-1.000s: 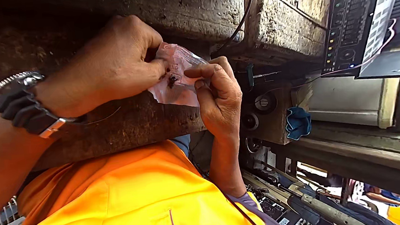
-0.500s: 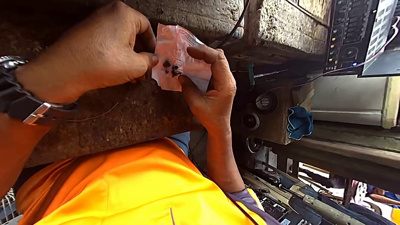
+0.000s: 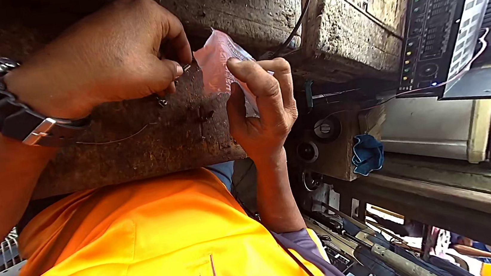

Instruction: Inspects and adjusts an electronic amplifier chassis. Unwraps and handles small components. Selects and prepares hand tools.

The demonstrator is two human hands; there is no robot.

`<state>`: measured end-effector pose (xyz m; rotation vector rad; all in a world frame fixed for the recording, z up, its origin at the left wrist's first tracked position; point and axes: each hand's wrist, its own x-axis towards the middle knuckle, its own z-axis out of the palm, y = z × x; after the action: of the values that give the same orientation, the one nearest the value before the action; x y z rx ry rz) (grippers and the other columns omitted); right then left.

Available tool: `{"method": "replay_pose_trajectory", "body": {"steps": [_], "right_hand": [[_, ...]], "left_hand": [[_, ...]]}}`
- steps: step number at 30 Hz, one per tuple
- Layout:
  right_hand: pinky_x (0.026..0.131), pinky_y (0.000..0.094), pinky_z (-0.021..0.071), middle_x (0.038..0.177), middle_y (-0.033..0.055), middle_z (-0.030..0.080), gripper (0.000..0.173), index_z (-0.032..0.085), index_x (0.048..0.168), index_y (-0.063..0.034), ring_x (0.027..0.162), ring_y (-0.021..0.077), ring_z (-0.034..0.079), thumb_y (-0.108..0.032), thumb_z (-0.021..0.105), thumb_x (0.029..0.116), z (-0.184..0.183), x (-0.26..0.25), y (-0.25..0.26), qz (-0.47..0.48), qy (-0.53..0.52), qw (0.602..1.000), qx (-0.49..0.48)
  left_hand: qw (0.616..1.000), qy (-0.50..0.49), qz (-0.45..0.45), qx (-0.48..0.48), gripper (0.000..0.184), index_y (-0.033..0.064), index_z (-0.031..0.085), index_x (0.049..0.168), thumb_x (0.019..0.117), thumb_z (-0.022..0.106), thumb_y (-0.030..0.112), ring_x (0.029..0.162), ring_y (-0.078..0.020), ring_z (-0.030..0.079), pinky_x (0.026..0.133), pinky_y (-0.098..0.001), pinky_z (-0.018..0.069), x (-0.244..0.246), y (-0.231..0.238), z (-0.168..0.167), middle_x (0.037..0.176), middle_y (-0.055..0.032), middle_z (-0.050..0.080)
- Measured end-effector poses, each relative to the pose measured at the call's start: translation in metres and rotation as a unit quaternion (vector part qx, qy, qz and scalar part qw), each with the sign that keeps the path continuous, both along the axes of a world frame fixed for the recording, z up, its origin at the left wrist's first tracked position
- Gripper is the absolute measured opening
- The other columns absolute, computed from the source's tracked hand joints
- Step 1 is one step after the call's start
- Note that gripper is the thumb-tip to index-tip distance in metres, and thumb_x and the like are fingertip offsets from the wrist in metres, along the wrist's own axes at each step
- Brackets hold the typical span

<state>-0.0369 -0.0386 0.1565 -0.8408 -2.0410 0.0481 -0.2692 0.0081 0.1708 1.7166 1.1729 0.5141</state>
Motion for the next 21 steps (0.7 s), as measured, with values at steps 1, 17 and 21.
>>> {"method": "replay_pose_trajectory", "body": {"steps": [1, 17, 21], "right_hand": [[0.082, 0.0298, 0.0527, 0.099, 0.0161, 0.064, 0.024, 0.074, 0.113, -0.0003, 0.096, 0.0209, 0.061, 0.001, 0.068, 0.0895, 0.000, 0.001, 0.000, -0.005, 0.008, 1.000, 0.013], [0.082, 0.0309, 0.0604, 0.095, 0.0161, 0.069, 0.013, 0.069, 0.100, 0.0132, 0.091, 0.0163, 0.069, 0.007, 0.070, 0.0891, 0.029, -0.022, 0.004, 0.061, 0.177, 0.978, -0.088], [0.083, 0.0291, 0.0611, 0.100, 0.0153, 0.071, 0.015, 0.063, 0.108, 0.0156, 0.093, 0.0123, 0.070, 0.008, 0.062, 0.0953, 0.023, -0.021, 0.011, 0.067, 0.211, 0.969, -0.108]], "left_hand": [[1.000, -0.001, 0.000, -0.003, 0.008, 0.0115, 0.069, 0.102, 0.0966, 0.067, 0.006, 0.062, -0.0117, 0.069, 0.055, -0.0292, 0.0620, 0.000, 0.000, 0.000, 0.082, -0.0026, 0.072], [0.959, -0.210, 0.049, 0.183, 0.009, 0.0151, 0.071, 0.102, 0.0964, 0.064, 0.018, 0.082, 0.0055, 0.066, 0.072, -0.0136, 0.0567, 0.007, -0.018, 0.013, 0.089, 0.0117, 0.070], [0.948, -0.251, 0.065, 0.182, 0.008, 0.0153, 0.071, 0.103, 0.0979, 0.065, 0.014, 0.087, 0.0054, 0.068, 0.078, -0.0137, 0.0580, 0.003, -0.023, 0.019, 0.092, 0.0132, 0.072]]}}
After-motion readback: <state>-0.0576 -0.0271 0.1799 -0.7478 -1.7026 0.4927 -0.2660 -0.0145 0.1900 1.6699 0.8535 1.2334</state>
